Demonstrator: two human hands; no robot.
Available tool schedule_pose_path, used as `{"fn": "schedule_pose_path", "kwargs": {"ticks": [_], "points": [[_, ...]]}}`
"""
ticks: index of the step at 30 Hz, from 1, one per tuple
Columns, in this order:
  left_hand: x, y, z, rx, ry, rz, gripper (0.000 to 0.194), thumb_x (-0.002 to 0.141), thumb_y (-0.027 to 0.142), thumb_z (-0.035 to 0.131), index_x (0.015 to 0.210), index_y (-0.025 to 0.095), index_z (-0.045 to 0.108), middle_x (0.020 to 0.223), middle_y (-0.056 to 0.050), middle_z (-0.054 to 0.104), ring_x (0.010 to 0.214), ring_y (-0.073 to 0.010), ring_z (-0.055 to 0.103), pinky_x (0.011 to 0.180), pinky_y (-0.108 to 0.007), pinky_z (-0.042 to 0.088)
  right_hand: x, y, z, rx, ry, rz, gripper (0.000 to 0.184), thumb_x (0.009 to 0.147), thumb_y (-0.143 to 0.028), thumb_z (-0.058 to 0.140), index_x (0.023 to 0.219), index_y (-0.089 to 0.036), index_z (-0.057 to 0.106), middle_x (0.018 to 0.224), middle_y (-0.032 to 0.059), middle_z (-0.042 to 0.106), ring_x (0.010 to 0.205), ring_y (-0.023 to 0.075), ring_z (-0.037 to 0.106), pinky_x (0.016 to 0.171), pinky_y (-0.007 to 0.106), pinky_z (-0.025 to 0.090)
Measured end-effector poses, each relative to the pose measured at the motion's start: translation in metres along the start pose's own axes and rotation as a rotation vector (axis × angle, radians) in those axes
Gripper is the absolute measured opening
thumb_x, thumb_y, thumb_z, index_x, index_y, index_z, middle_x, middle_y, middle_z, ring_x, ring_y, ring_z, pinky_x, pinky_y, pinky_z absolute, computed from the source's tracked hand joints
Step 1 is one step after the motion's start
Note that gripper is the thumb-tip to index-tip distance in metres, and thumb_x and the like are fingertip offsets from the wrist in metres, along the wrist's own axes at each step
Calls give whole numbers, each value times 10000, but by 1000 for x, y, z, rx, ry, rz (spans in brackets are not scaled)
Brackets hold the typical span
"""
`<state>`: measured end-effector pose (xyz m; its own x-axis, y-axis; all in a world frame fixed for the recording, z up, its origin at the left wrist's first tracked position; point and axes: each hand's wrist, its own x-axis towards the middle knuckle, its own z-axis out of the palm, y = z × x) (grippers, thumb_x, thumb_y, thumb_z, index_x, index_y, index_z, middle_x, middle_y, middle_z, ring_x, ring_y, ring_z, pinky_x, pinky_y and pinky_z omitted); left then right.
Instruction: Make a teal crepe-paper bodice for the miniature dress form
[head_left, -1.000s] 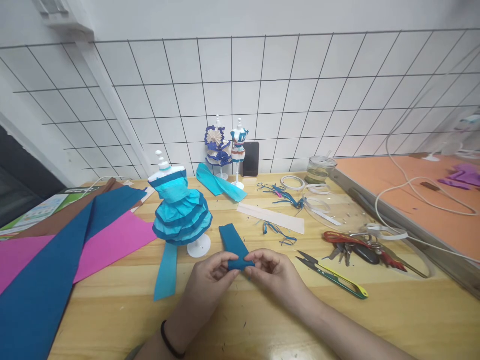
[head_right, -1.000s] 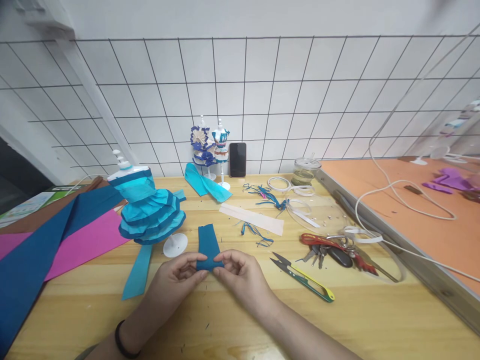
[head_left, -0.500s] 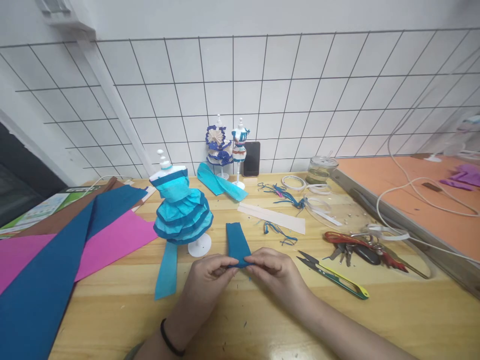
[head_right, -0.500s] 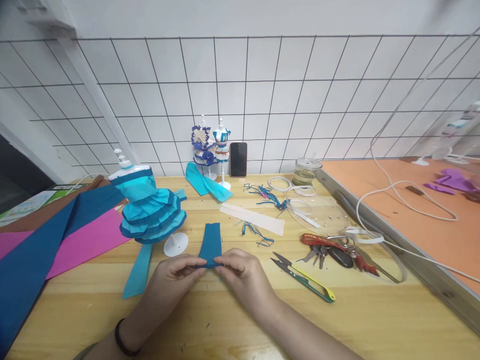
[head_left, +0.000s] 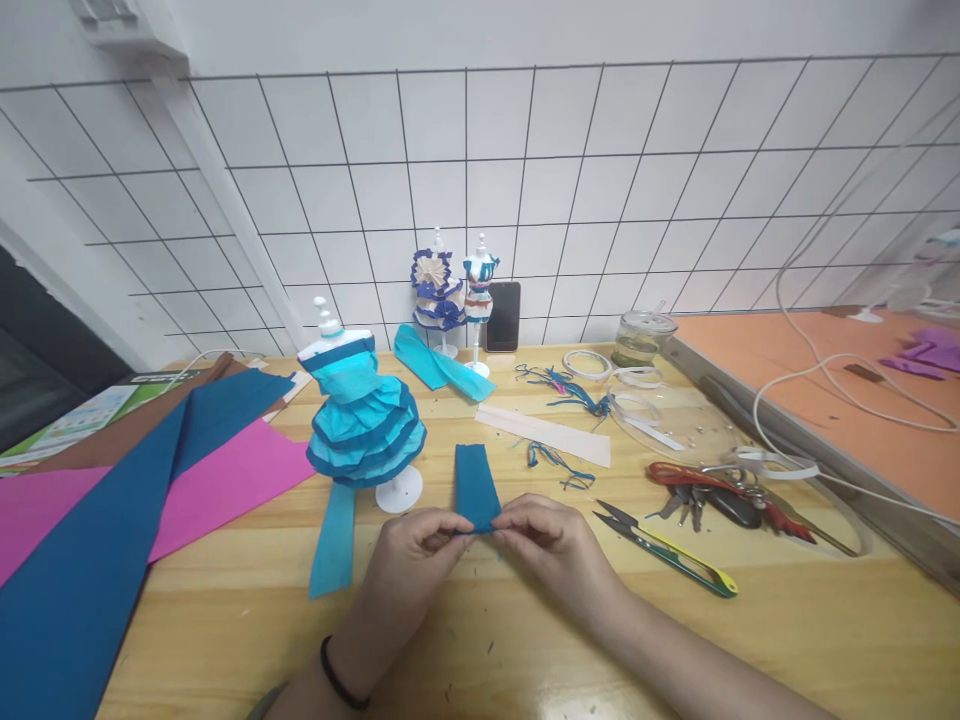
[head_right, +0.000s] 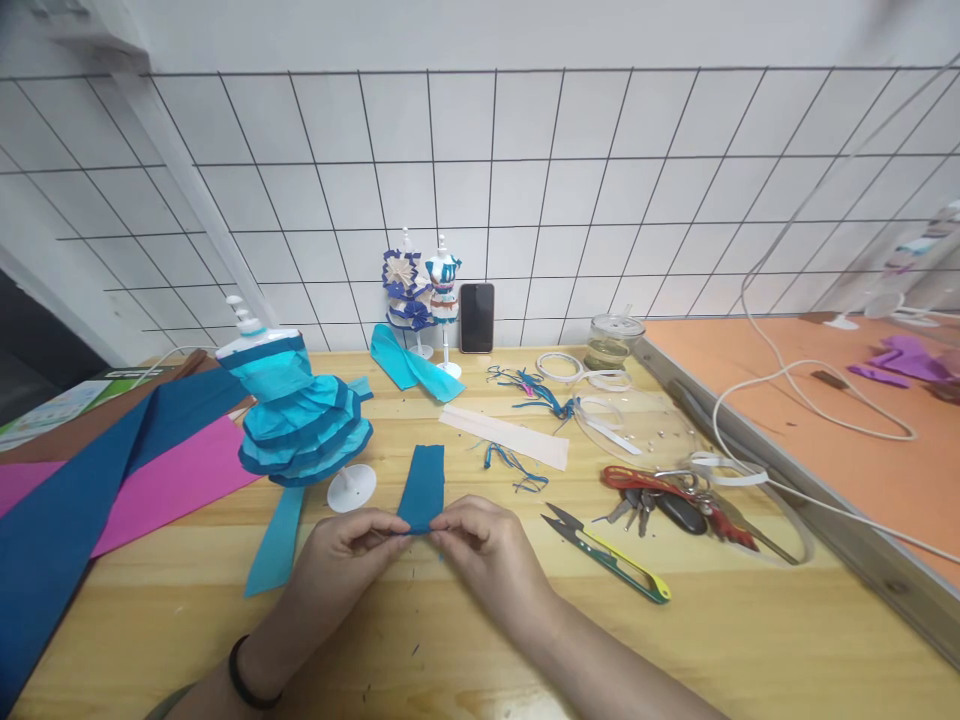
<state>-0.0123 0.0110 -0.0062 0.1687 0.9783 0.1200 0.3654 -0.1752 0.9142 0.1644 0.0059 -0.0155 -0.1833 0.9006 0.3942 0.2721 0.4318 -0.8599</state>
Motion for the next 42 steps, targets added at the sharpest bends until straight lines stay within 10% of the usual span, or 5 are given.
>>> {"fn": "schedule_pose_path", "kwargs": {"ticks": [42], "points": [[-1, -1, -4, 102, 5, 72, 146, 702, 163, 605, 783, 203, 720, 765, -27, 734, 671, -169, 670, 630, -234, 532, -1, 3, 0, -37, -27, 64, 95, 772, -238, 599, 796, -197, 681, 717, 41, 661, 644, 155, 603, 592, 256, 482]]}}
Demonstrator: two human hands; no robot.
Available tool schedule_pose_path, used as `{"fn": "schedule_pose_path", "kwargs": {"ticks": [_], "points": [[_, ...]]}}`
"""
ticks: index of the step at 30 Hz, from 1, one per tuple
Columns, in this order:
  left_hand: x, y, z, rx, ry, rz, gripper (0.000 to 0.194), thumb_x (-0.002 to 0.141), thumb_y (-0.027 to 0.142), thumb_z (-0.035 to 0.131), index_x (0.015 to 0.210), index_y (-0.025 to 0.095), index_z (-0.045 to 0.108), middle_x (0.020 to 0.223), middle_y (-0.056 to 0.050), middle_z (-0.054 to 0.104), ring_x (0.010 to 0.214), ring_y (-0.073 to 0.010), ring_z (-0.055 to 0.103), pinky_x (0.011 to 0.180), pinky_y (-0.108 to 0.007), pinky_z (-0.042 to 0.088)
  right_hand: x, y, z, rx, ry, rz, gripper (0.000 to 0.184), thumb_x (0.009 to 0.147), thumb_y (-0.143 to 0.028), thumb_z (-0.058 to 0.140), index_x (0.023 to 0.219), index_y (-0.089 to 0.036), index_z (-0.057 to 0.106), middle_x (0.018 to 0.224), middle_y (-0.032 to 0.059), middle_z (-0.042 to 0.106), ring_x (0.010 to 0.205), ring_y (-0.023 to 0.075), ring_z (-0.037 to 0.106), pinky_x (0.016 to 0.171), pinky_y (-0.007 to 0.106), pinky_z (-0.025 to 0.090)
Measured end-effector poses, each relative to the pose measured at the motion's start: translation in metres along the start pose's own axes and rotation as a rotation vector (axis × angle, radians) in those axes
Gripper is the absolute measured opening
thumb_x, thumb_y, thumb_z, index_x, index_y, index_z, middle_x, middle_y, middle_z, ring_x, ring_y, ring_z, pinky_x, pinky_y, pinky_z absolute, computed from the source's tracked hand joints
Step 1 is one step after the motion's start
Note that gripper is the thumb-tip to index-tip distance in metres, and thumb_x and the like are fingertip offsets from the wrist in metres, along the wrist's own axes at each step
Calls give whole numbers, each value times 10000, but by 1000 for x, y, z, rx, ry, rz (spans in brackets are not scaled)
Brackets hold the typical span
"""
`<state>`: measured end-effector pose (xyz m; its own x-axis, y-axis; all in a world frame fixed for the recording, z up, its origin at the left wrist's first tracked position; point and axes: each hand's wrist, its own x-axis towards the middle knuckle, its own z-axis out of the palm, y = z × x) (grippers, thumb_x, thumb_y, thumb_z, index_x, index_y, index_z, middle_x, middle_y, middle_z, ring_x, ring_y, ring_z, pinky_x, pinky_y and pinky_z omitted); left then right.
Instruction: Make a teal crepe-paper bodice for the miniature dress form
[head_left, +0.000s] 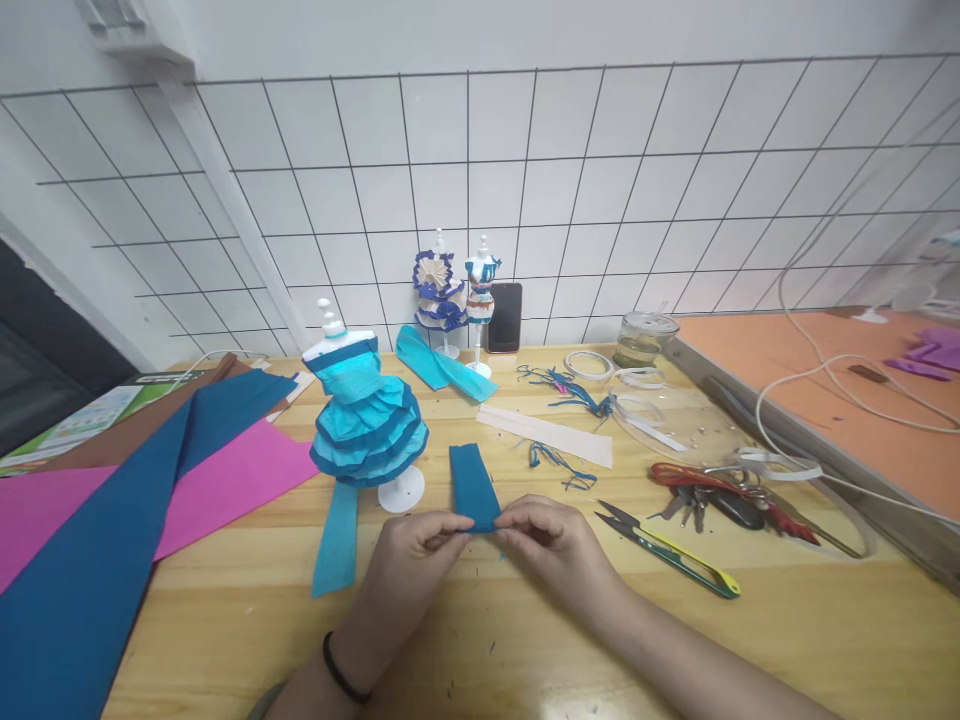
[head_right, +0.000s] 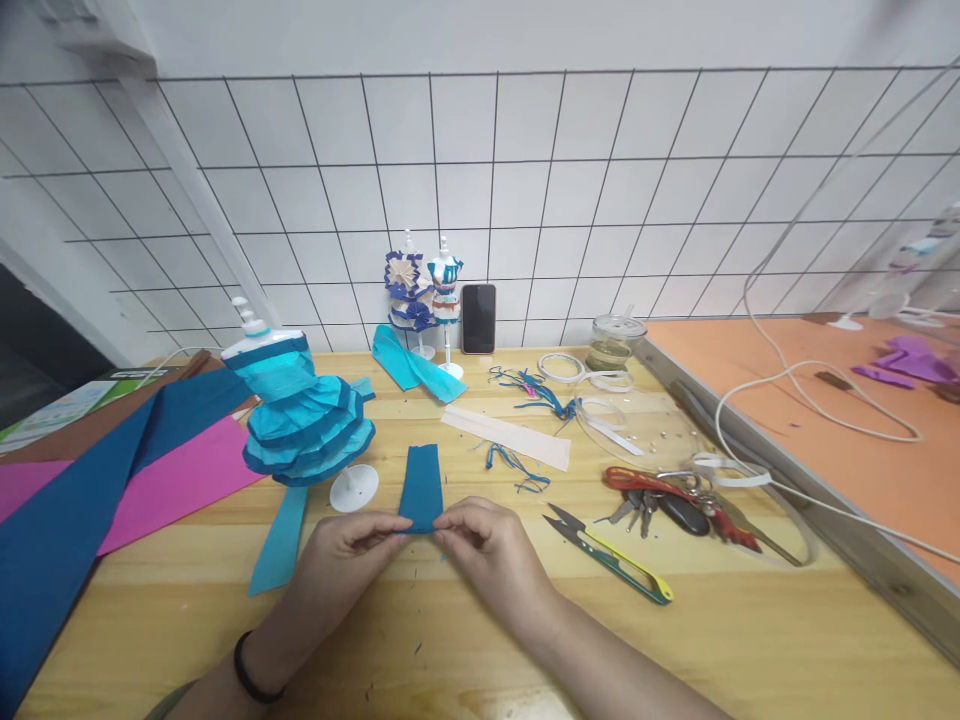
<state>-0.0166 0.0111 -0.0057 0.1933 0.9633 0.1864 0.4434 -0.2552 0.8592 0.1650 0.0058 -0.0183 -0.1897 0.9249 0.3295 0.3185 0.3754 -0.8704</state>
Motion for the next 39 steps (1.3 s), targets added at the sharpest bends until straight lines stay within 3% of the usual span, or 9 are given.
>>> {"fn": "schedule_pose_path", "kwargs": {"ticks": [7, 12, 17, 20, 23, 27, 35, 39], "points": [[0, 4, -1, -20, 9, -16, 124, 694, 187, 621, 754, 198, 729, 749, -37, 736, 666, -182, 671, 636, -254, 541, 1, -1, -2, 0, 18, -3, 107, 771, -267, 601, 781, -194, 679, 705, 43, 664, 633, 154, 605, 575, 254, 482], [1, 6, 1, -141, -99, -88, 309, 692, 205, 625, 998, 197, 667, 839, -30, 731, 684, -175, 670, 624, -250, 545, 0, -2, -1, 21, 14, -25, 84, 772, -232, 597, 769, -198, 674, 716, 47, 669, 650, 156, 611, 597, 258, 487], [0, 10, 0, -56, -91, 11, 143, 711, 186, 606, 783, 211, 726, 774, -23, 735, 685, -172, 662, 646, -239, 528, -4, 1, 3, -27, -11, -22, 101, 768, -243, 596, 824, -196, 666, 700, 33, 652, 601, 138, 581, 566, 242, 474], [-1, 11, -1, -40, -80, 41, 140, 720, 179, 597, 761, 210, 728, 743, -21, 734, 650, -162, 657, 622, -229, 522, -4, 2, 4, -29, -8, 20, 170, 754, -256, 614, 902, -184, 659, 687, 27, 645, 569, 128, 563, 537, 230, 469], [0, 13, -1, -29, -84, 39, 134, 718, 186, 600, 749, 206, 729, 731, -21, 733, 645, -162, 653, 613, -227, 517, -2, 0, 3, -11, -21, 14, 132, 761, -256, 604, 838, -178, 678, 701, 42, 661, 605, 141, 588, 566, 242, 479], [2, 14, 0, -63, -64, -45, 119, 695, 194, 615, 739, 197, 726, 717, -22, 732, 651, -170, 656, 617, -232, 522, 0, -4, 1, 42, -23, 60, 111, 753, -261, 611, 769, -181, 687, 722, 56, 686, 670, 168, 626, 617, 267, 497], [2, 6, 2, -268, -43, -213, 129, 644, 243, 658, 740, 170, 706, 763, -40, 732, 717, -188, 664, 656, -249, 530, 2, -4, 1, 296, 7, 268, 188, 687, -351, 668, 737, -170, 684, 683, 38, 698, 605, 152, 621, 568, 259, 503], [4, 6, 1, -326, -66, -289, 177, 618, 264, 683, 762, 165, 712, 730, -38, 728, 659, -165, 647, 617, -239, 517, 3, -6, 0, 344, 34, 281, 163, 657, -331, 695, 717, -179, 699, 731, 41, 714, 663, 164, 640, 617, 264, 515]]}}
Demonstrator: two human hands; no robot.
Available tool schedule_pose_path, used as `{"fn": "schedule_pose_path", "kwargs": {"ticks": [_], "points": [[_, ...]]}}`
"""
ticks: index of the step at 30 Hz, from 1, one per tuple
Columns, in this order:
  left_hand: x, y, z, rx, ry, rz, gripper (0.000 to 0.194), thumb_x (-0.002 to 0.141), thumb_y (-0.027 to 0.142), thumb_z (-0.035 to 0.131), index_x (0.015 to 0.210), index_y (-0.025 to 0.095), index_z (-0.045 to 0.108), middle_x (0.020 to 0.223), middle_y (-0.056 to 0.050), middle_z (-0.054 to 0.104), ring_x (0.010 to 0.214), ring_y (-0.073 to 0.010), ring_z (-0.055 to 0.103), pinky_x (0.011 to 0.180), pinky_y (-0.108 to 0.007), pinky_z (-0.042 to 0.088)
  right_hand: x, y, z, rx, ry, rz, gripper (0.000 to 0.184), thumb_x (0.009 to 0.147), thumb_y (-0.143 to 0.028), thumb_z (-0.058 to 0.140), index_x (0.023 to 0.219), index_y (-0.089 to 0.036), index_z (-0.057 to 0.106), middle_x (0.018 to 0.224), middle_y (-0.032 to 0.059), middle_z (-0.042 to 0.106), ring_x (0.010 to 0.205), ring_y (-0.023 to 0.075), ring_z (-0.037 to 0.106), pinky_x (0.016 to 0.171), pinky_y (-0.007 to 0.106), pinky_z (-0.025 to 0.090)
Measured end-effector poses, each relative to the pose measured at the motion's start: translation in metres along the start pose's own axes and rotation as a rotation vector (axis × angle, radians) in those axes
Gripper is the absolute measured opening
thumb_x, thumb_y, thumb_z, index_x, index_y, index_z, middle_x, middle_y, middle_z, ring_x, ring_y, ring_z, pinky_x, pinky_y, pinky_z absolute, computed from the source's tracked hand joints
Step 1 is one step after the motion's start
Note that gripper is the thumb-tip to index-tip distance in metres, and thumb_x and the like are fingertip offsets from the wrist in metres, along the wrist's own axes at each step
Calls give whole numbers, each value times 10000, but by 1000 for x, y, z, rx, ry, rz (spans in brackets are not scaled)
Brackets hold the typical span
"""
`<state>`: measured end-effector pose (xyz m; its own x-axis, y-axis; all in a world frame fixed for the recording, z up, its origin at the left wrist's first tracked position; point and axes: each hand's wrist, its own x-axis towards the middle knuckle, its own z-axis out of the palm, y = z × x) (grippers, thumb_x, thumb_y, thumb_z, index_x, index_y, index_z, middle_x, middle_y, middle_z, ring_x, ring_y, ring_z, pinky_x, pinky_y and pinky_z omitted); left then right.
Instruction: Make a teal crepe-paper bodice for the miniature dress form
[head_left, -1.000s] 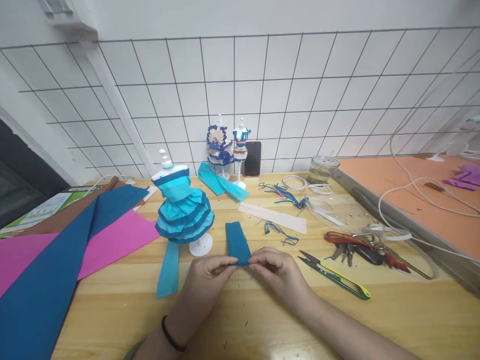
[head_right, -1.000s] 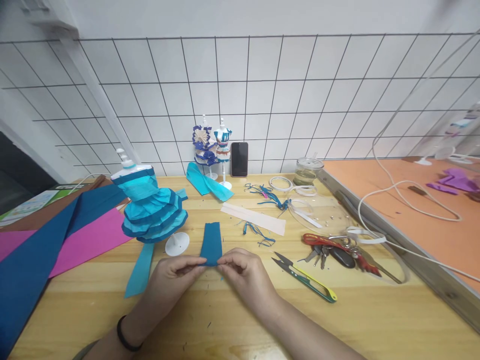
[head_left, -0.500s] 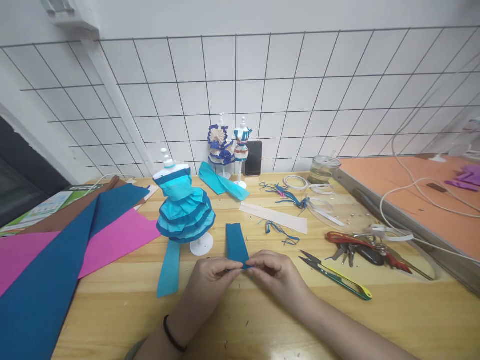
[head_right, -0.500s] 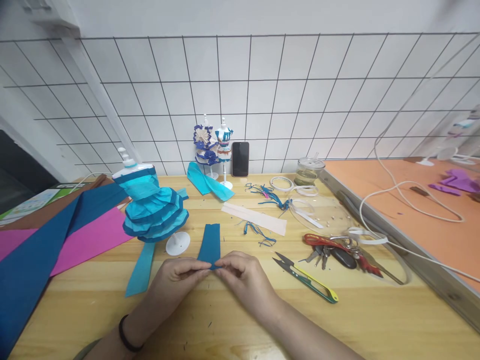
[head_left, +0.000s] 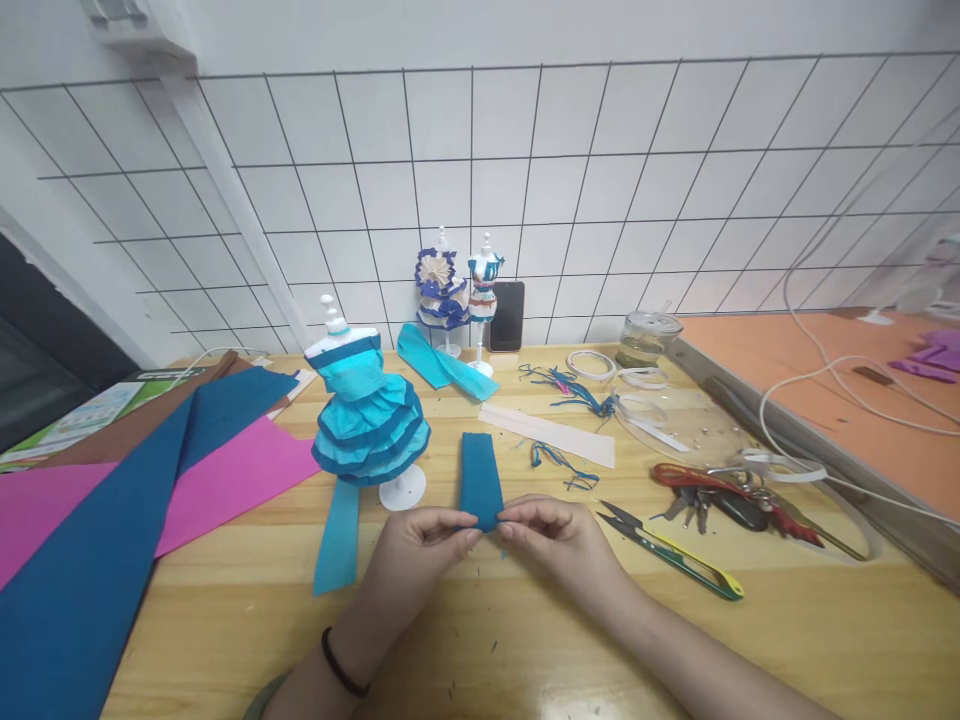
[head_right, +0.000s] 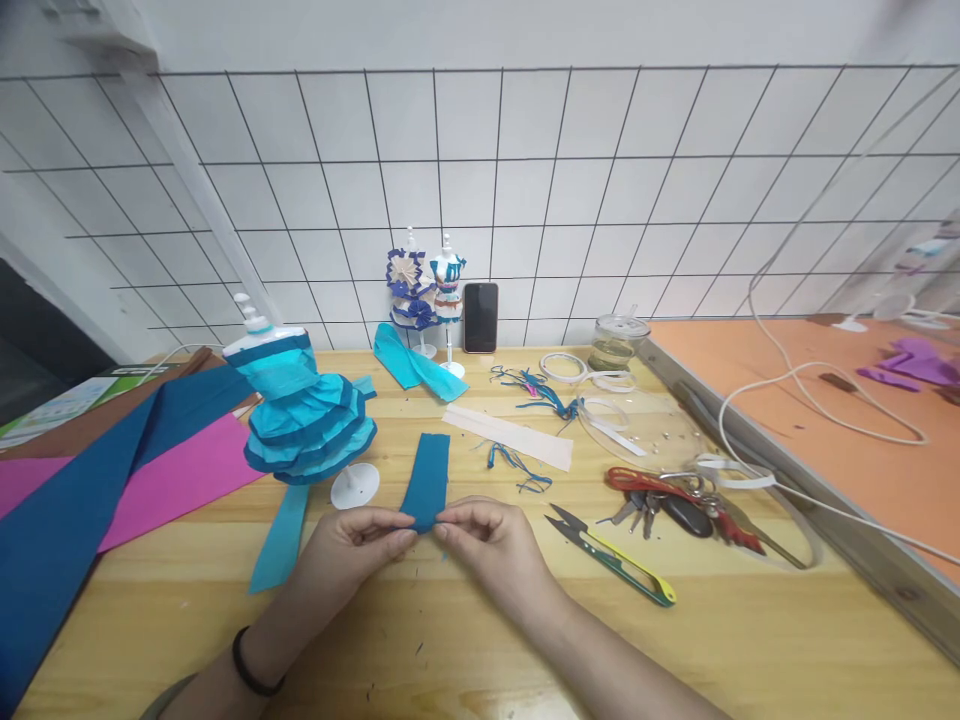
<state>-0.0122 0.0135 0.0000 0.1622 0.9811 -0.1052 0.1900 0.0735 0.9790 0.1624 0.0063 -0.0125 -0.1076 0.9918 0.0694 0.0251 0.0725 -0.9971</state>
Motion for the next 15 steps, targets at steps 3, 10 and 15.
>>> {"fn": "schedule_pose_path", "kwargs": {"ticks": [3, 10, 15], "points": [[2, 1, -1, -42, -20, -6, 172, 601, 260, 693, 734, 154, 712, 693, -31, 707, 576, -127, 607, 555, -217, 491, 0, -1, 0, 19, 24, -14, 146, 642, -315, 709, 702, -182, 700, 744, 43, 715, 680, 169, 644, 632, 270, 521], [2, -1, 0, -102, -6, -34, 144, 590, 256, 698, 683, 147, 692, 555, 5, 640, 502, -97, 541, 499, -199, 440, 1, -2, -1, 30, 25, 2, 145, 639, -312, 712, 691, -177, 696, 744, 57, 710, 690, 176, 639, 643, 285, 511], [1, 0, 1, -117, -9, -62, 157, 582, 266, 706, 670, 140, 672, 511, 16, 621, 481, -90, 526, 483, -192, 416, 2, -2, 0, 82, 31, 17, 155, 626, -316, 718, 669, -171, 687, 709, 56, 699, 676, 169, 623, 627, 278, 494]]}}
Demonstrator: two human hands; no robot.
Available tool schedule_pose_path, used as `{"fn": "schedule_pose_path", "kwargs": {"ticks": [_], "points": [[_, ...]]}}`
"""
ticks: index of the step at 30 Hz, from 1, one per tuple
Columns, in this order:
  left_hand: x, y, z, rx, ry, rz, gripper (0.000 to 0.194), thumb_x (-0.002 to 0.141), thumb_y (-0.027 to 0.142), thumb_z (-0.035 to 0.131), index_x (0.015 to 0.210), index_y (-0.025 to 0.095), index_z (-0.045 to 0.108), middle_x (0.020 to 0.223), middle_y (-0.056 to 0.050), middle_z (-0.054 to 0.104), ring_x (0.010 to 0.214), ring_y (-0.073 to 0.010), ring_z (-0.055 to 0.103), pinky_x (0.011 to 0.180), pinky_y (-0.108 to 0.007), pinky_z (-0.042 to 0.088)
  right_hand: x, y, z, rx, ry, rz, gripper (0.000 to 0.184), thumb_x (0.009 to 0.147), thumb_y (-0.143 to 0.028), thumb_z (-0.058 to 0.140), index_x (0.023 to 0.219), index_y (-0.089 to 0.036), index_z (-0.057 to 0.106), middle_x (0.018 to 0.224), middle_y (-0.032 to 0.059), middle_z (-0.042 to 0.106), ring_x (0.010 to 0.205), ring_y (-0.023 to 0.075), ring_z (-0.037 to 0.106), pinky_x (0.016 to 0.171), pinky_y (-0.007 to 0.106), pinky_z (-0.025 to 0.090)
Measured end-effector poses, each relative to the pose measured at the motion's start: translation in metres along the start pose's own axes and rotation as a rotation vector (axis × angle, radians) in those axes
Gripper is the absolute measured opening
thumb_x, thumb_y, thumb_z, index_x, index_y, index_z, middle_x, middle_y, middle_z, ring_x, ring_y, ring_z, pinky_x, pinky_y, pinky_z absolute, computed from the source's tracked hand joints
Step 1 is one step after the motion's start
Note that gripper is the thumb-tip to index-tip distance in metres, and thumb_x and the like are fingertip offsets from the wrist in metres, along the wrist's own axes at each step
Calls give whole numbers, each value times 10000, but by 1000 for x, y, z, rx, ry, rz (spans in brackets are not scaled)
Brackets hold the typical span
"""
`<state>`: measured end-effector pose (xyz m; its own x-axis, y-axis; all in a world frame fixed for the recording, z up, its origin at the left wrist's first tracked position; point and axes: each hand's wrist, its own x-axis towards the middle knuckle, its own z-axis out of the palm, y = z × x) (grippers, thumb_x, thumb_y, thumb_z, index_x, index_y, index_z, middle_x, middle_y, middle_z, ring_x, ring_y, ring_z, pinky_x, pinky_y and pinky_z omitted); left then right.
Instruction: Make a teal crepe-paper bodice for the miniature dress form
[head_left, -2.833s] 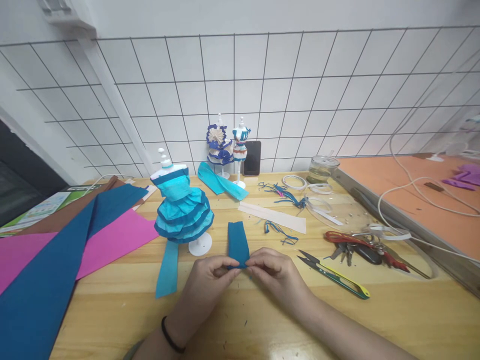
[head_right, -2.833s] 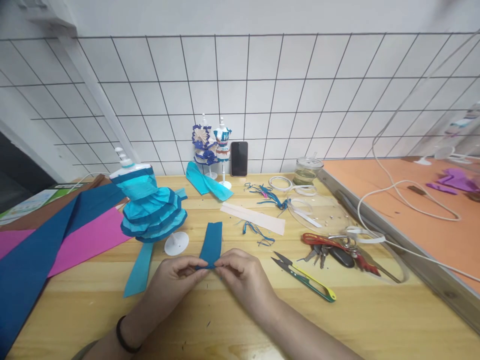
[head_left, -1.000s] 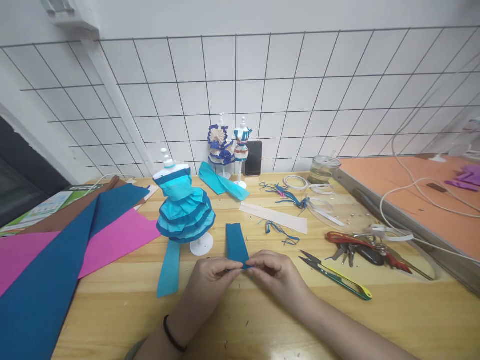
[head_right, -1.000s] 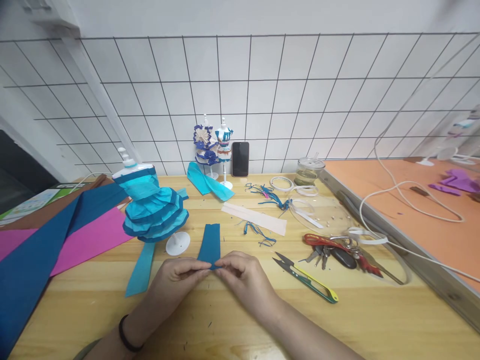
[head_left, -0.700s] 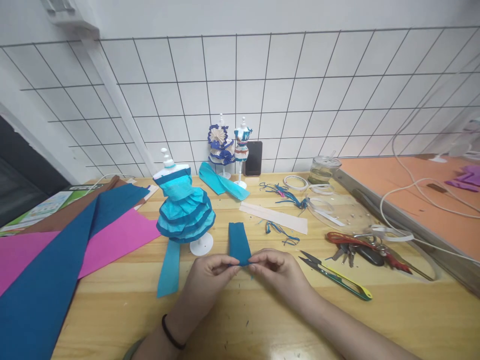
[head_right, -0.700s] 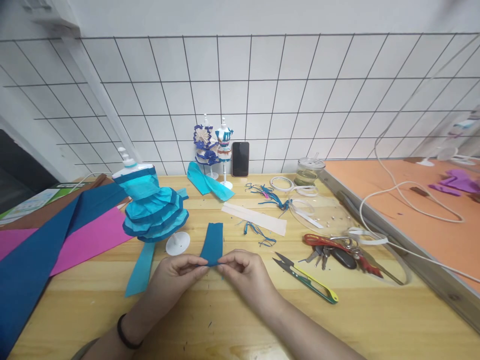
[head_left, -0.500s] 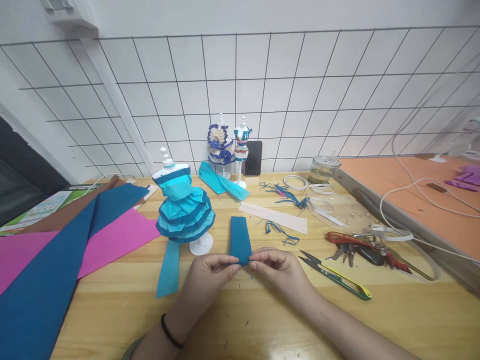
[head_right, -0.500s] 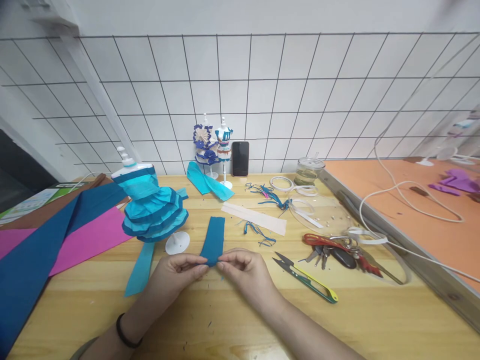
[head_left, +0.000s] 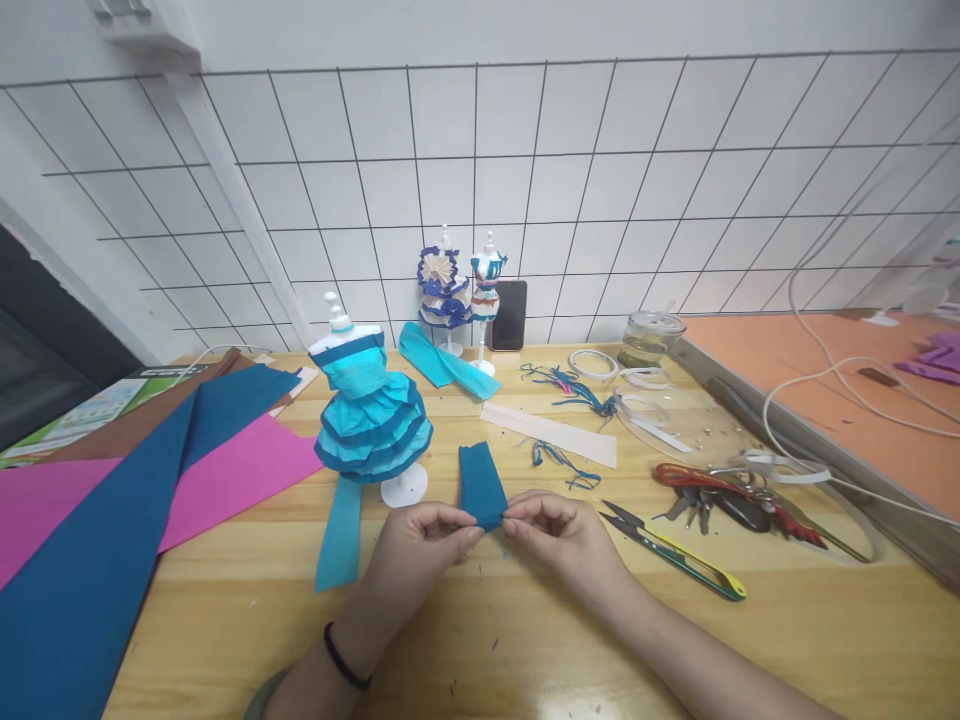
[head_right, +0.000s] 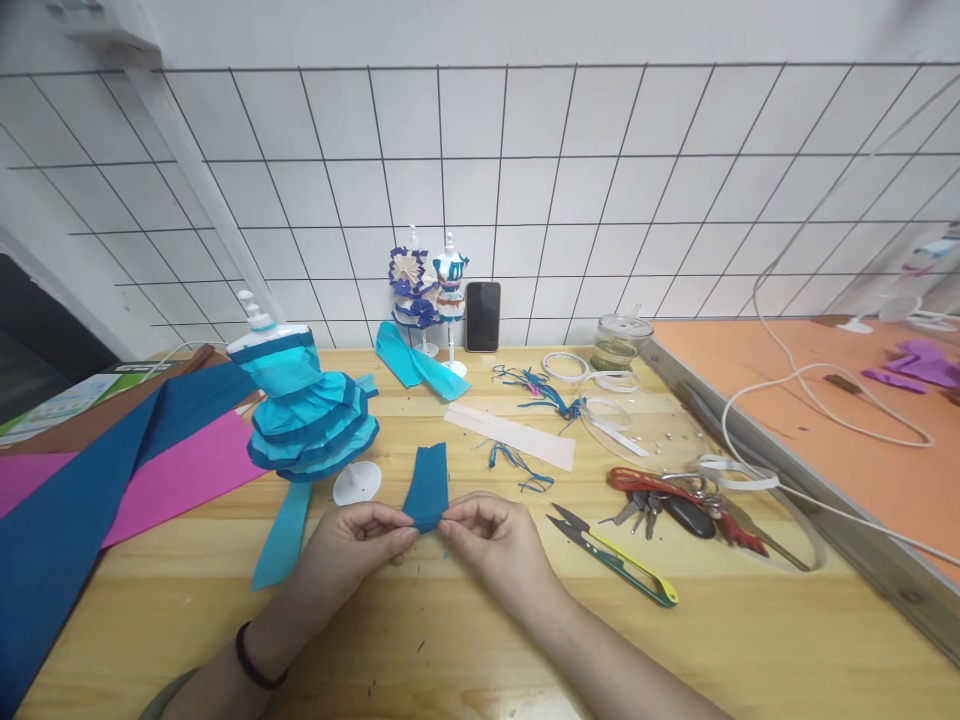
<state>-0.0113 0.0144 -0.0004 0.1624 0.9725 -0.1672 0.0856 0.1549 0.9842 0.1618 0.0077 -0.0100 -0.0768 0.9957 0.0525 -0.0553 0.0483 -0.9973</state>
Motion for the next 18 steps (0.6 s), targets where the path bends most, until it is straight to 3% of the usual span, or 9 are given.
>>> {"fn": "schedule_pose_path", "kwargs": {"ticks": [10, 15, 18], "points": [[3, -4, 0, -16, -42, 5, 122, 600, 243, 701, 654, 141, 660, 525, 23, 612, 491, -76, 498, 495, -181, 391, 1, 1, -2, 141, -68, 156, 181, 623, -305, 728, 669, -145, 657, 594, 25, 681, 550, 114, 605, 560, 226, 465], [1, -3, -1, -42, -54, -23, 117, 589, 234, 711, 634, 142, 654, 554, 17, 631, 514, -79, 510, 511, -182, 393, 1, -4, 1, 153, -17, 215, 234, 552, -323, 769, 636, -141, 649, 508, -2, 645, 467, 93, 575, 482, 199, 433], [2, -4, -2, -85, -55, -52, 184, 564, 222, 730, 721, 147, 669, 588, 13, 651, 535, -86, 534, 532, -190, 406, 1, -7, 3, 161, -5, 236, 257, 517, -336, 780, 614, -138, 649, 493, -9, 634, 450, 81, 560, 468, 188, 419]]}}
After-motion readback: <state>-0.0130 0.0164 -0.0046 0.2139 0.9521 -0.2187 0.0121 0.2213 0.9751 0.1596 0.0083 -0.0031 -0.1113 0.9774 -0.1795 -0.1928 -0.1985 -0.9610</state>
